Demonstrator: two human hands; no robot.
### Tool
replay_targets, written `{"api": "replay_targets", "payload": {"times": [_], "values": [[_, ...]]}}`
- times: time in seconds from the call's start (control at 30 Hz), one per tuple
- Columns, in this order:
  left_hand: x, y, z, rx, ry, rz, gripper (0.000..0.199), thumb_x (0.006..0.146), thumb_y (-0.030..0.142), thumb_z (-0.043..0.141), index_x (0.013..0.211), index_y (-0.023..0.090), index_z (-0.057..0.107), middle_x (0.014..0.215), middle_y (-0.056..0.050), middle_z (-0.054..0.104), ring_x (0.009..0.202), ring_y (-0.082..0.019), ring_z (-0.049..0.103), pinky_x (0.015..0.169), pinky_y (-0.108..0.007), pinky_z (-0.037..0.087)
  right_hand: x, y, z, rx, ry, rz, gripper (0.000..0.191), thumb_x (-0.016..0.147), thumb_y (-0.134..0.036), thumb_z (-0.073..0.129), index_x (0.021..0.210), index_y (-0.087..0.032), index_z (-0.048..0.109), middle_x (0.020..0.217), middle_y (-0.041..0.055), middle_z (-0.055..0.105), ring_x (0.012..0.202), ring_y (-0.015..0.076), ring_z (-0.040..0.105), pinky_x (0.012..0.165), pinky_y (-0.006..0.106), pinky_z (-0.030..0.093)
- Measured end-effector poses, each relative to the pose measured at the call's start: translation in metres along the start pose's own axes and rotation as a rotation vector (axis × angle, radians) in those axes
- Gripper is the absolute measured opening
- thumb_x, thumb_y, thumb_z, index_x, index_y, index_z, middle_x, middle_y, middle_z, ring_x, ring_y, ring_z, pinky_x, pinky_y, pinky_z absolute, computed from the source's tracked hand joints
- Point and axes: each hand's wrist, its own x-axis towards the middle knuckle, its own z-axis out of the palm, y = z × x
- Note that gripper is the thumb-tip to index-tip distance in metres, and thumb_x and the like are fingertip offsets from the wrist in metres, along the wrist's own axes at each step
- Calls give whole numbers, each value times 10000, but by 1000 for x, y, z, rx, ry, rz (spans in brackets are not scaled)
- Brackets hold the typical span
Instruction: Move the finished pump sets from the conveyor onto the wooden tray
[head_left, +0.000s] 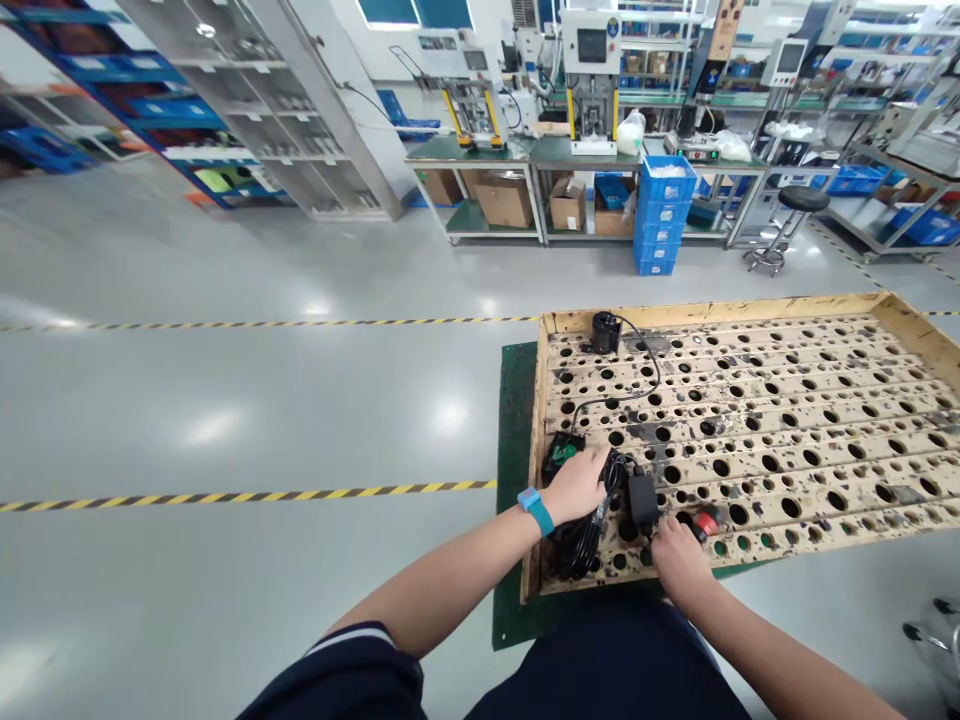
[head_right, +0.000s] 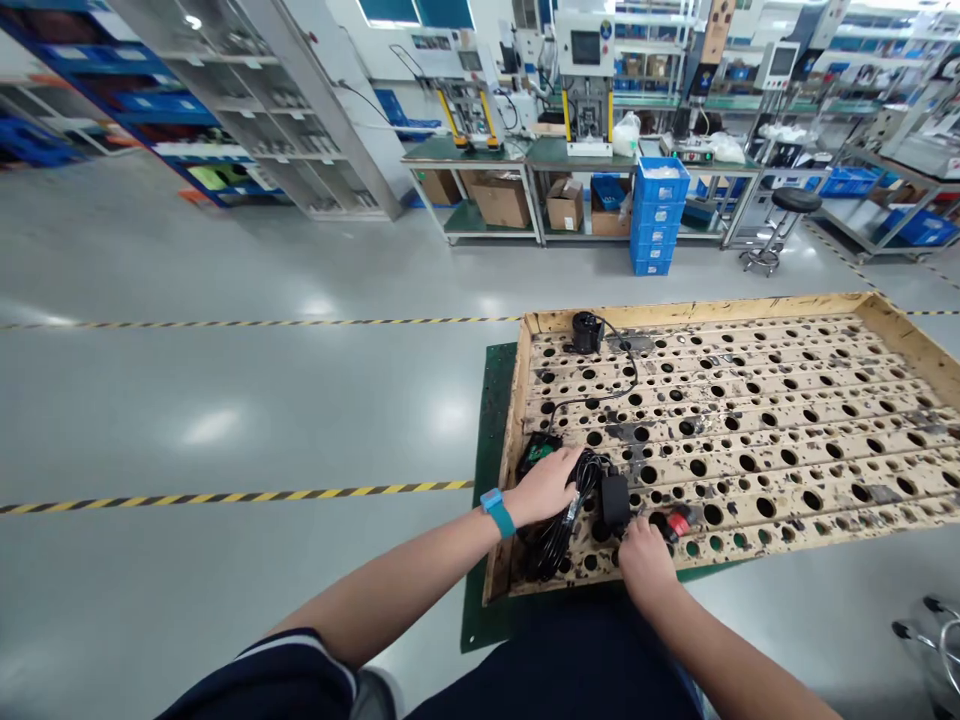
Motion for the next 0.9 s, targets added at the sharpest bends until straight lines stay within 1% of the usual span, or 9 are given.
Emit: {"api": "replay_targets", "payload": {"times": [0.1,0.17,0.23,0.33,0.47,0.57,0.63,0.77,0.9], "values": [[3,-29,-14,194,18,44,970,751,198,728,1599,201,256,1608,-221,333,1458,-396,363,1191,-549,288,3,6,-7,4,28,41,221,970,-167,557,957,-108,770,1036,187,670,1069,347,587,890,433,470],[10,-45,-22,300,-61,43,1150,630,236,874,1595,247,249,1669,-218,216,1493,-436,288,1204,-612,209,12,1,-18,47,152,134,293,1013,-344,558,951,-127,746,1041,179,658,1061,346,587,921,449,460],[19,-54,-27,373,-132,26,1226,549,298,951,1578,244,287,1665,-246,208,1447,-465,356,1183,-626,225,27,-10,-27,113,282,256,398,1019,-484,537,1085,-130,706,1170,193,625,1101,352,578,936,463,466],[28,-53,-31,440,-122,-14,1122,560,348,958,1517,175,397,1507,-286,452,1309,-440,510,1155,-590,266,45,-26,-25,226,340,390,638,990,-586,541,1428,-123,523,1486,243,427,1275,410,492,971,519,472],[30,-51,-31,454,-76,-72,1029,531,394,955,1419,155,492,1306,-230,611,1264,-413,520,1175,-613,208,41,-27,15,315,430,369,777,985,-485,542,1595,-105,245,1642,241,154,1436,421,328,1093,538,405],[31,-54,-26,469,-74,-37,1122,517,312,938,1494,189,401,1504,-245,454,1383,-433,415,1187,-631,170,24,-17,46,364,458,335,763,969,-330,506,1608,-108,152,1634,231,184,1465,382,304,1143,497,378],[32,-55,-24,467,-105,-12,1155,523,233,912,1530,173,350,1524,-268,419,1367,-439,437,1156,-592,245,17,-11,57,358,435,338,743,958,-264,475,1612,-128,151,1615,217,250,1453,366,330,1160,493,360],[32,-54,-29,421,-114,-28,1043,548,227,883,1478,106,428,1283,-264,582,1187,-426,556,1059,-531,344,11,-5,49,298,350,369,695,933,-150,427,1603,-99,250,1578,203,348,1406,356,384,1167,465,355],[27,-58,-38,456,-8,-57,1009,614,311,854,1500,117,412,1279,-244,571,1200,-414,530,1093,-547,314,3,4,8,246,252,358,737,890,-81,439,1610,-106,284,1560,163,404,1334,344,437,1132,429,401]]}}
